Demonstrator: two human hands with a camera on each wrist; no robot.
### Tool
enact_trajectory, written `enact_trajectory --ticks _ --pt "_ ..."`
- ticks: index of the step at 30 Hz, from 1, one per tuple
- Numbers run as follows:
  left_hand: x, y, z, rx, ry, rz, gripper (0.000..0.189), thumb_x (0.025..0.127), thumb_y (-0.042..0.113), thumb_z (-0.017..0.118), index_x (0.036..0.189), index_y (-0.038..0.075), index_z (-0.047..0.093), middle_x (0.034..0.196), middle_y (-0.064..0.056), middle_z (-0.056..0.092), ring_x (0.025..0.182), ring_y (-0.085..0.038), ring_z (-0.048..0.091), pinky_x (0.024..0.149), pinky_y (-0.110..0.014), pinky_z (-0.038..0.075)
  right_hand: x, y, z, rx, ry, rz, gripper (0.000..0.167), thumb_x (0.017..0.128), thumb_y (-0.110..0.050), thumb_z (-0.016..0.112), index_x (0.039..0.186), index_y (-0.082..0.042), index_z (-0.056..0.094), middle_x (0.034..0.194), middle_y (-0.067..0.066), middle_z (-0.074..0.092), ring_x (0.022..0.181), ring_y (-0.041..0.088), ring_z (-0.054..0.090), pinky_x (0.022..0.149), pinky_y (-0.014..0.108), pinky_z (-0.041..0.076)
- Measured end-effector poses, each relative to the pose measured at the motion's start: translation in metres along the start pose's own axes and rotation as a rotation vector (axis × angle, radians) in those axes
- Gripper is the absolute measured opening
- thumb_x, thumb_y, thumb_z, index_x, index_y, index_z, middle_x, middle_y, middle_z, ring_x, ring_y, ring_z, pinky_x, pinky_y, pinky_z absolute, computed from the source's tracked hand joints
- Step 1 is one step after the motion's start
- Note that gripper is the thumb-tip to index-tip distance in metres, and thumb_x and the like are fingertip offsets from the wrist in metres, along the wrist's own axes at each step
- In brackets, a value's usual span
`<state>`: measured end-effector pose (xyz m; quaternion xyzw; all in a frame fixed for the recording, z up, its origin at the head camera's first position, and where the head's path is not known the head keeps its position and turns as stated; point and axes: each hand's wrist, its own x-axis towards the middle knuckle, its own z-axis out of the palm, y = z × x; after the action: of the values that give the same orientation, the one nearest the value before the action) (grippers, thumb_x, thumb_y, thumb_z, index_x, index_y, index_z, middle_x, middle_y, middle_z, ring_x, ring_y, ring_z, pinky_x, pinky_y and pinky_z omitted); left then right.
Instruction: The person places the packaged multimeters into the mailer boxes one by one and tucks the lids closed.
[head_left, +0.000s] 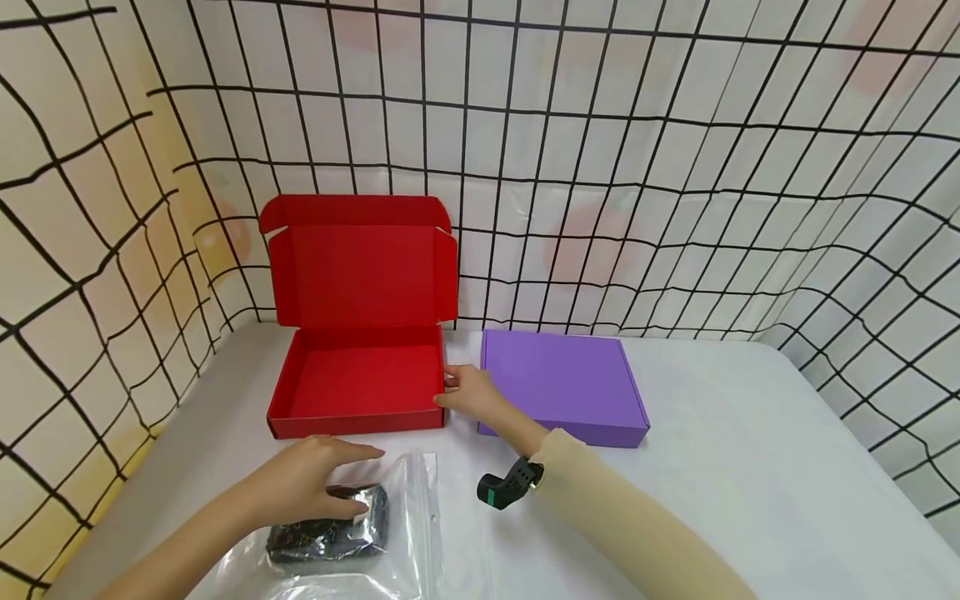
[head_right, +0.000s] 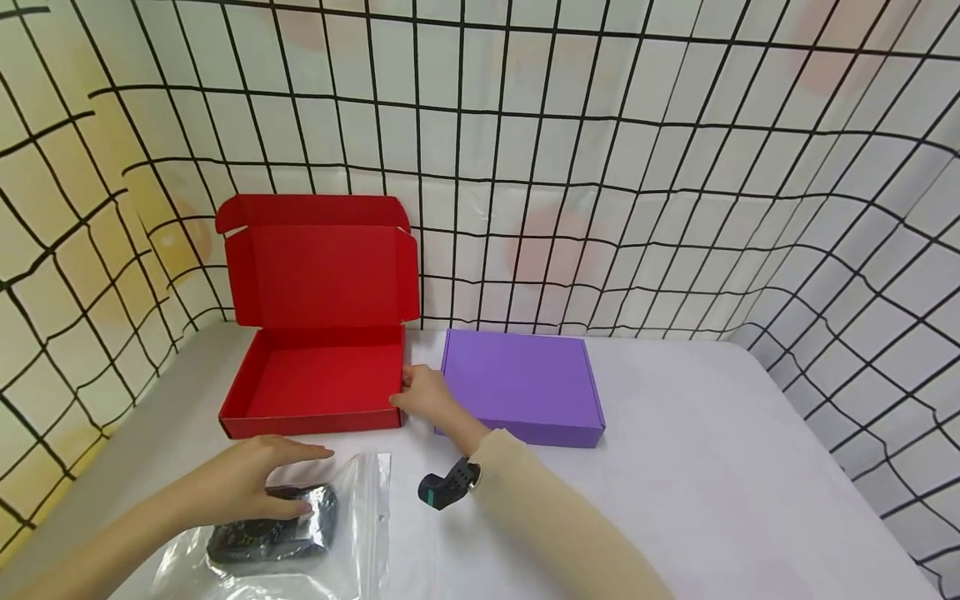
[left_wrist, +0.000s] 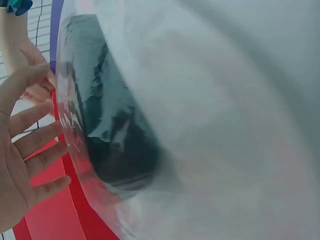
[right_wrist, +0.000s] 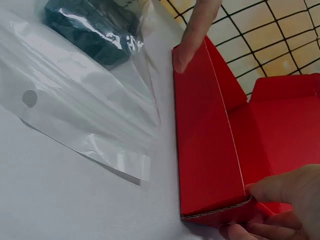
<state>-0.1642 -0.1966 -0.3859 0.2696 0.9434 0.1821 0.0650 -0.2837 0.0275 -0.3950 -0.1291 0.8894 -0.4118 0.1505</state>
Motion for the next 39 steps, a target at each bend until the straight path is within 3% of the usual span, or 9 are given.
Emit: enact_trajectory --ticks 10,16,22,27,32,39 --pt "-0.018 -0.003 0.008 -0.042 -0.068 -0.107 0.064 0.066 0.049 0.076 0.121 0.02 0.061 0.103 0.006 0.067 0.088 -0.011 0.059 0.077 -0.04 0.052 -0.003 0.0 0.003 -0.024 0.001 -0.027 0.06 0.083 -0.005 0.064 0.136 0.006 0.038 0.121 0.022 0.057 0.112 0.03 0.056 0.085 0.035 0.051" --pt "-0.02 -0.001 0.008 -0.012 -0.083 -0.092 0.065 0.064 0.051 0.077 0.12 0.022 0.063 0.103 0.01 0.067 0.088 -0.009 0.057 0.073 -0.036 0.051 -0.003 0.001 0.004 -0.045 0.005 -0.035 0.06 0.083 -0.005 0.064 0.136 0.006 0.038 0.12 0.023 0.058 0.111 0.03 0.056 0.084 0.035 0.052" --pt "-0.02 0.001 0.007 0.0 -0.101 -0.087 0.069 0.058 0.049 0.081 0.119 0.022 0.063 0.103 0.01 0.066 0.088 -0.01 0.056 0.069 -0.032 0.051 -0.003 0.001 0.005 -0.019 -0.002 -0.033 0.061 0.083 -0.003 0.064 0.136 0.007 0.036 0.119 0.026 0.058 0.1 0.029 0.063 0.069 0.029 0.055" --pt "-0.02 0.003 0.006 -0.02 -0.137 -0.129 0.076 0.055 0.047 0.083 0.122 0.021 0.061 0.106 0.008 0.066 0.09 -0.013 0.056 0.071 -0.036 0.051 -0.003 0.001 0.006 -0.022 -0.007 -0.016 0.061 0.084 -0.003 0.063 0.137 0.006 0.035 0.12 0.025 0.057 0.099 0.028 0.064 0.066 0.025 0.055" --pt "-0.021 0.003 0.007 -0.001 -0.145 -0.129 0.078 0.054 0.046 0.084 0.123 0.02 0.061 0.109 0.007 0.066 0.093 -0.014 0.057 0.076 -0.04 0.052 -0.003 0.001 0.007 -0.012 -0.029 0.014 0.062 0.086 -0.005 0.062 0.139 0.004 0.033 0.122 0.025 0.056 0.086 0.025 0.067 0.062 0.024 0.054" --pt "-0.022 0.004 0.009 -0.031 -0.172 -0.174 0.084 0.048 0.044 0.088 0.124 0.02 0.06 0.111 0.003 0.065 0.096 -0.018 0.057 0.077 -0.047 0.052 -0.003 0.001 0.007 0.016 -0.041 0.03 0.062 0.086 -0.003 0.062 0.14 0.004 0.032 0.121 0.026 0.056 0.089 0.027 0.066 0.064 0.029 0.055"
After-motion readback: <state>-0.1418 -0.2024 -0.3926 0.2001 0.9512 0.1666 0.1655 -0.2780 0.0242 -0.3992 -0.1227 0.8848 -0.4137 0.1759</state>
